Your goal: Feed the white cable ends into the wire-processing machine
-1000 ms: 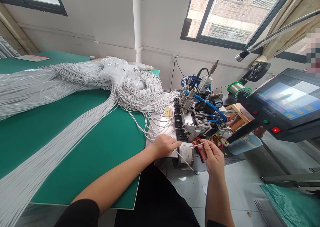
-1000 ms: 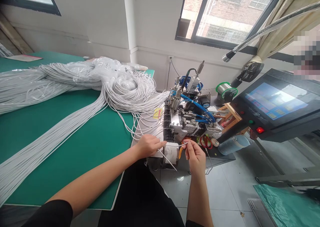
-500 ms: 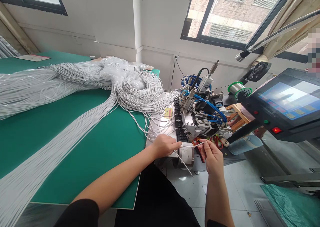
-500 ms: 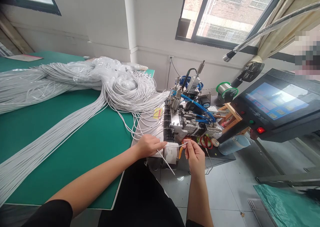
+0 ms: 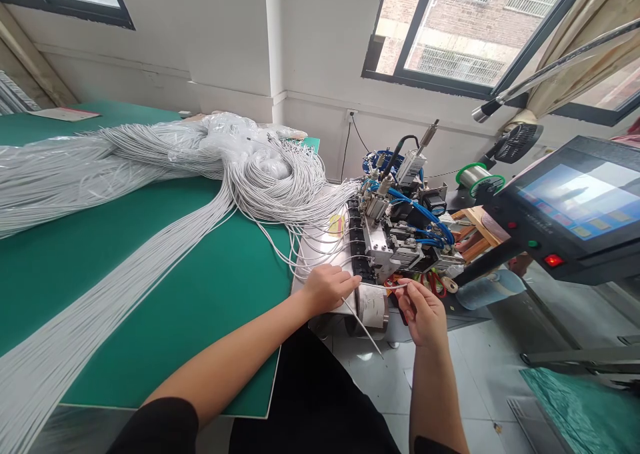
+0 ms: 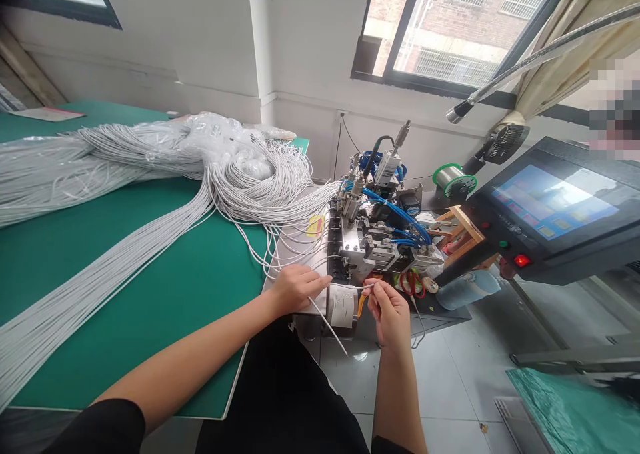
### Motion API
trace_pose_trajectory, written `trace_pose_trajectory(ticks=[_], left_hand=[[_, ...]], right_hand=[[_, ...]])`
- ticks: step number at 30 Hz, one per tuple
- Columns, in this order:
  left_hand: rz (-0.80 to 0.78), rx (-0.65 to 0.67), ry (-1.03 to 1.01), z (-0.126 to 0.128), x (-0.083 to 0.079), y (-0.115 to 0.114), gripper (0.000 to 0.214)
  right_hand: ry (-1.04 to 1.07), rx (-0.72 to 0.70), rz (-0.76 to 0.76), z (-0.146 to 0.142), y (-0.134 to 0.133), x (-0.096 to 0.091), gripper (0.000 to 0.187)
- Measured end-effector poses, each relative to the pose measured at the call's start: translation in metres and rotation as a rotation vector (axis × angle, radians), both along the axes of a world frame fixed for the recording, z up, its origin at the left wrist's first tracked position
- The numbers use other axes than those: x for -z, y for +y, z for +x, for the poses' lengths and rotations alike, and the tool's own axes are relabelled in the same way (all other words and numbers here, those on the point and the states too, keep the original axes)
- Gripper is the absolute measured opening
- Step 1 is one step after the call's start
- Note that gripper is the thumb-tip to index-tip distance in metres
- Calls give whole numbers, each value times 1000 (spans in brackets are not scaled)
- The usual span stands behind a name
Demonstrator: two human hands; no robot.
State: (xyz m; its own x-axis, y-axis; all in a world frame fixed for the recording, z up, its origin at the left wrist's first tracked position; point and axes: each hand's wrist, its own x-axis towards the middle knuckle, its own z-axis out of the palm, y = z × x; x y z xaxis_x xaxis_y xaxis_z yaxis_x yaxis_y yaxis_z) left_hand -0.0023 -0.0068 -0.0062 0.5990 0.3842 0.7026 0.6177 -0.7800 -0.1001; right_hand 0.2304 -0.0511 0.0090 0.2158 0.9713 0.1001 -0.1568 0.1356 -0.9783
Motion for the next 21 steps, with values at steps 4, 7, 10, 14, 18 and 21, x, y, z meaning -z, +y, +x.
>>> trace_pose_trajectory(ticks=[4, 7, 10, 14, 18, 21], left_hand=[[16, -1, -5, 0, -2, 0, 30], [17, -27, -13, 0, -4, -1, 33], [24, -57, -27, 0, -6, -2, 30], [56, -80, -55, 0, -10, -3, 28], [56, -86, -69, -1, -11, -3, 27], [41, -89, -70, -1, -11, -2, 27]], right_hand=[[-118, 0, -34, -2, 12, 7, 35], [-339, 5, -58, -4, 22, 14, 41], [-534, 16, -63, -4, 28, 20, 40], [-745, 28, -29, -1, 31, 19, 38], [-970, 12, 55, -3, 30, 11, 33], [-1079, 25, 91, -4, 29, 7, 32]])
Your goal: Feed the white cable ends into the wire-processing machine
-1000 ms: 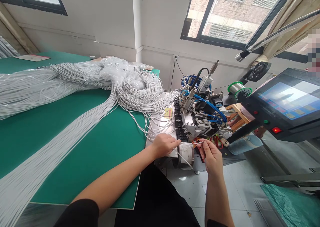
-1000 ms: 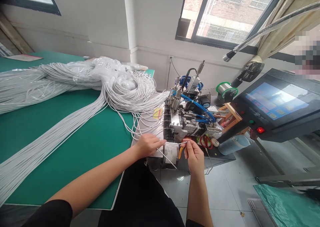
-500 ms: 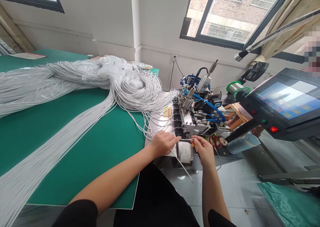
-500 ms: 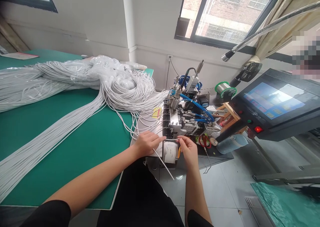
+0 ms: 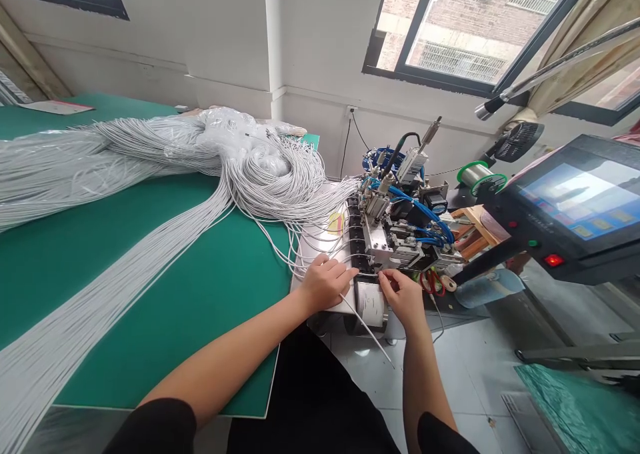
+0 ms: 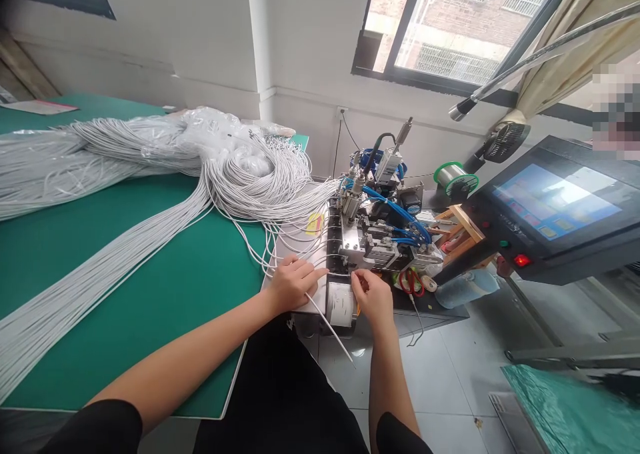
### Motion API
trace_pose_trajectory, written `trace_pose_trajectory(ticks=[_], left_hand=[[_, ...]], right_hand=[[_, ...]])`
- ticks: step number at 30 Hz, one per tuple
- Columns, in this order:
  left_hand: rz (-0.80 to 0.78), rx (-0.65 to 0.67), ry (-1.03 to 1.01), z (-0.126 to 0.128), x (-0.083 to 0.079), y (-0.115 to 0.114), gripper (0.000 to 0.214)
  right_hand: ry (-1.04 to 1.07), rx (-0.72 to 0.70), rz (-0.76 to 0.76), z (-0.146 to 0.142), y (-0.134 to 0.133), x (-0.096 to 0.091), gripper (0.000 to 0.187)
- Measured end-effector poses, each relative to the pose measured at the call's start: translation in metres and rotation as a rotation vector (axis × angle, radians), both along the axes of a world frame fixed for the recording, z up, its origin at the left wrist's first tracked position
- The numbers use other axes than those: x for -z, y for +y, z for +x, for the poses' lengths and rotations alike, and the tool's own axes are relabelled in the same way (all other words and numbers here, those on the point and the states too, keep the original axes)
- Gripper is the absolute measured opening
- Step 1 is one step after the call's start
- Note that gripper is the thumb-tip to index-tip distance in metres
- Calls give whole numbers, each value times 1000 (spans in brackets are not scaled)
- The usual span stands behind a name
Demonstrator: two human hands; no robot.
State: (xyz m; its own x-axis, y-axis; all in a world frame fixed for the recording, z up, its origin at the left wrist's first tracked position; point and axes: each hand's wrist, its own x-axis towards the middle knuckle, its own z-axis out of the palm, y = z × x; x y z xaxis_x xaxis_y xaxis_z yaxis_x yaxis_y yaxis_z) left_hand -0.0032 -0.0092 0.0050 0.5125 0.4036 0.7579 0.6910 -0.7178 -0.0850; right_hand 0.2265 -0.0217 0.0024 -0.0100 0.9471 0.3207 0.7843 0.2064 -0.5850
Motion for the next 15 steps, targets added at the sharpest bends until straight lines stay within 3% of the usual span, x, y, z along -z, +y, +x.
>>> trace_pose_trajectory(ticks=[5, 15], left_hand=[[-56, -17, 31, 2, 4, 1, 28], [-194, -122, 91, 2, 10, 3, 27]], right_hand=[[54, -11, 1, 3, 8, 5, 30], [619, -161, -232, 3, 25, 22, 30]])
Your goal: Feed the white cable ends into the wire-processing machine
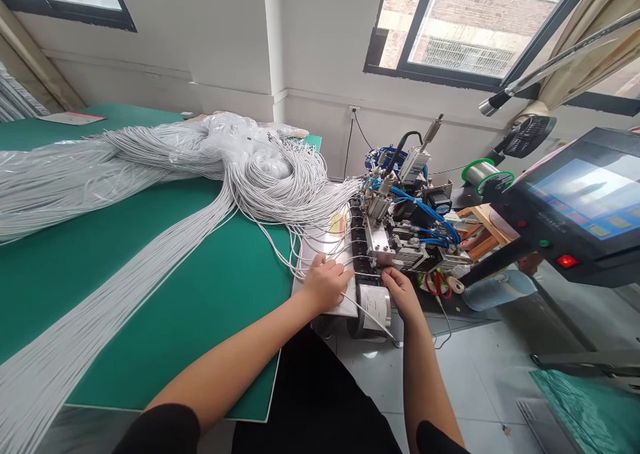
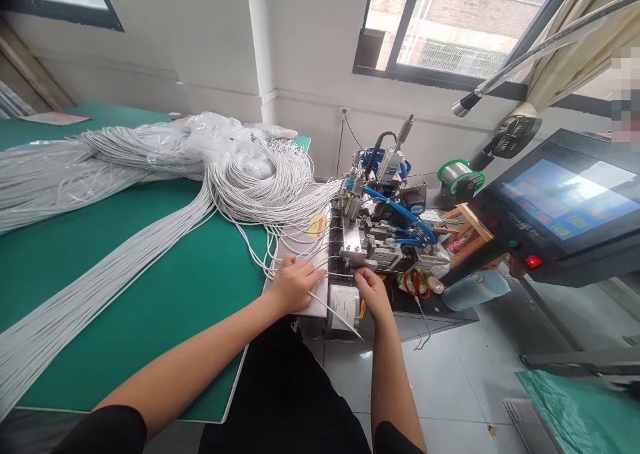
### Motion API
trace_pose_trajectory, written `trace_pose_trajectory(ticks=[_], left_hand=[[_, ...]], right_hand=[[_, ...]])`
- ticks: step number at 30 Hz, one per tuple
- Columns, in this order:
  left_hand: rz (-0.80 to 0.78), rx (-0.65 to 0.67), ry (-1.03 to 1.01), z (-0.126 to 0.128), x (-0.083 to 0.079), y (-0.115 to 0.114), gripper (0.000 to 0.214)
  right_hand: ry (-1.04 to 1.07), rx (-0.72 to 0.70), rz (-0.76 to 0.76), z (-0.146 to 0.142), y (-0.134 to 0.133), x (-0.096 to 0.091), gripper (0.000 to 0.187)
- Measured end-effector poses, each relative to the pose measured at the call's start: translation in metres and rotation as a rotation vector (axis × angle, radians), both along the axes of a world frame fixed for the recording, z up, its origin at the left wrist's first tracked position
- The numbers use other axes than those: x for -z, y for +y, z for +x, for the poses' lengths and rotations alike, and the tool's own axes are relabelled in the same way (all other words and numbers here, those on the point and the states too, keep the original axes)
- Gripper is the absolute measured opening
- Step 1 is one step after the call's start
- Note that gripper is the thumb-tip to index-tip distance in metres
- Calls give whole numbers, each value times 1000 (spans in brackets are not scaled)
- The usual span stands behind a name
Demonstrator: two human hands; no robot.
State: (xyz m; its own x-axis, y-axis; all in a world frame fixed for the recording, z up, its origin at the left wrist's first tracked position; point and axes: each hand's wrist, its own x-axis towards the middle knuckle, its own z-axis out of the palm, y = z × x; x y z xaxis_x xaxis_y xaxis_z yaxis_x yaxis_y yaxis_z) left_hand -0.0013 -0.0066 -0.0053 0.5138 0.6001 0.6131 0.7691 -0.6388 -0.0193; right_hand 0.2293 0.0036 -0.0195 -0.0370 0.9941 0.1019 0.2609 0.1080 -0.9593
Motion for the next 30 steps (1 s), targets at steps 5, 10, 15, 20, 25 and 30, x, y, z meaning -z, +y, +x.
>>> trace_pose_trajectory(ticks=[5, 10, 15, 20, 25, 30], left_hand=[[-42, -20, 25, 1, 3, -1, 30], [-42, -30, 15, 2, 1, -2, 32], [-53, -36, 21, 3, -2, -3, 34], [-31, -50, 5, 3, -1, -3, 32], [-1, -46, -21, 2, -4, -4, 30], [-2, -53, -30, 1, -5, -5, 29]], right_hand=[[194, 41, -95, -3, 2, 11, 31], [347, 74, -178, -6, 3, 20, 28], [453, 96, -234, -10, 3, 22, 32], [373, 88, -173, -8, 1, 23, 36], [247, 182, -107, 3, -17, 25, 36], [87, 150, -68, 27, -45, 7, 37]])
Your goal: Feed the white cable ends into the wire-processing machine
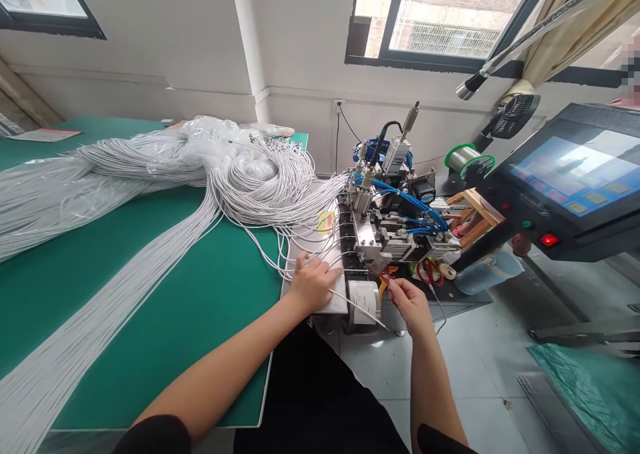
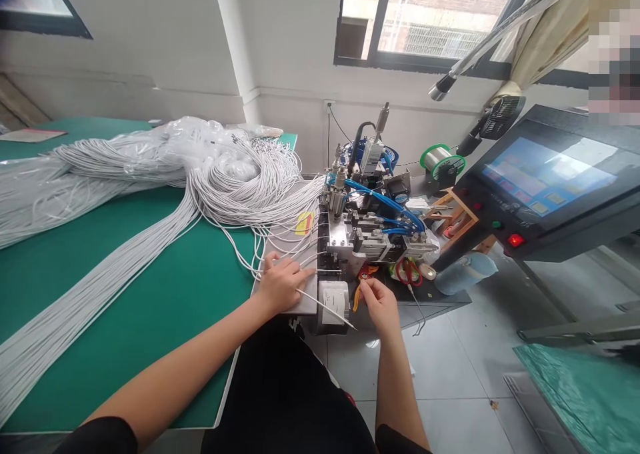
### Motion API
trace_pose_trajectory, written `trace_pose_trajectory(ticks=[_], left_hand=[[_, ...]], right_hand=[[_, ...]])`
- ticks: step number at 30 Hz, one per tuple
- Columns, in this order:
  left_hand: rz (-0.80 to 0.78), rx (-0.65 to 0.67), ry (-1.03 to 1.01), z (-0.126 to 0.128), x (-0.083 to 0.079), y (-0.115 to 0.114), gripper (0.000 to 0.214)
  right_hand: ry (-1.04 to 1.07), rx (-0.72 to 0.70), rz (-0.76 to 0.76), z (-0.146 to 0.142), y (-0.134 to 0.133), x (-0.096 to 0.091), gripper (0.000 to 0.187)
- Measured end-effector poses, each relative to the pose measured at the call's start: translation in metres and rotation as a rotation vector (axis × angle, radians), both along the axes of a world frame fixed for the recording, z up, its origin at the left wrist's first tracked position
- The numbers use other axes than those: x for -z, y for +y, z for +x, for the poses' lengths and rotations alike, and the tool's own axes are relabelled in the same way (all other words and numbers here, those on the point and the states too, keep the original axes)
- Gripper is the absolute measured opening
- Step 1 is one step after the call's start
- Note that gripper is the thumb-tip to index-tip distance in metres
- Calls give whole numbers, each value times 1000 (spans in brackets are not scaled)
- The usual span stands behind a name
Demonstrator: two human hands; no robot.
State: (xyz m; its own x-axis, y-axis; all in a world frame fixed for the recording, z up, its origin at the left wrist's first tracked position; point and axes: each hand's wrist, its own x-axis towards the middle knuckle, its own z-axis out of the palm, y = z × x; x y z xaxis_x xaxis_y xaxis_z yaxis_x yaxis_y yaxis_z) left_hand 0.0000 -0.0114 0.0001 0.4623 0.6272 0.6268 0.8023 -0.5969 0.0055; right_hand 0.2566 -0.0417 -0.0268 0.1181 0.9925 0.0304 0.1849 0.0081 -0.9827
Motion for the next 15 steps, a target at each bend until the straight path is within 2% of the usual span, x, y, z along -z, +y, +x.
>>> trace_pose_trajectory(ticks=[6, 10, 12, 15], left_hand=[[9, 7, -16, 0, 3, 0, 30], [20, 14, -24, 0, 3, 0, 29], [20, 13, -23, -1, 2, 0, 28], [24, 5, -19, -1, 1, -1, 26]], right_hand=[[-354, -329, -271, 17, -29, -40, 46], [-388, -602, -375, 14, -43, -51, 38], [-367, -644, -380, 13, -45, -52, 35], [-337, -583, -313, 14, -45, -54, 34]])
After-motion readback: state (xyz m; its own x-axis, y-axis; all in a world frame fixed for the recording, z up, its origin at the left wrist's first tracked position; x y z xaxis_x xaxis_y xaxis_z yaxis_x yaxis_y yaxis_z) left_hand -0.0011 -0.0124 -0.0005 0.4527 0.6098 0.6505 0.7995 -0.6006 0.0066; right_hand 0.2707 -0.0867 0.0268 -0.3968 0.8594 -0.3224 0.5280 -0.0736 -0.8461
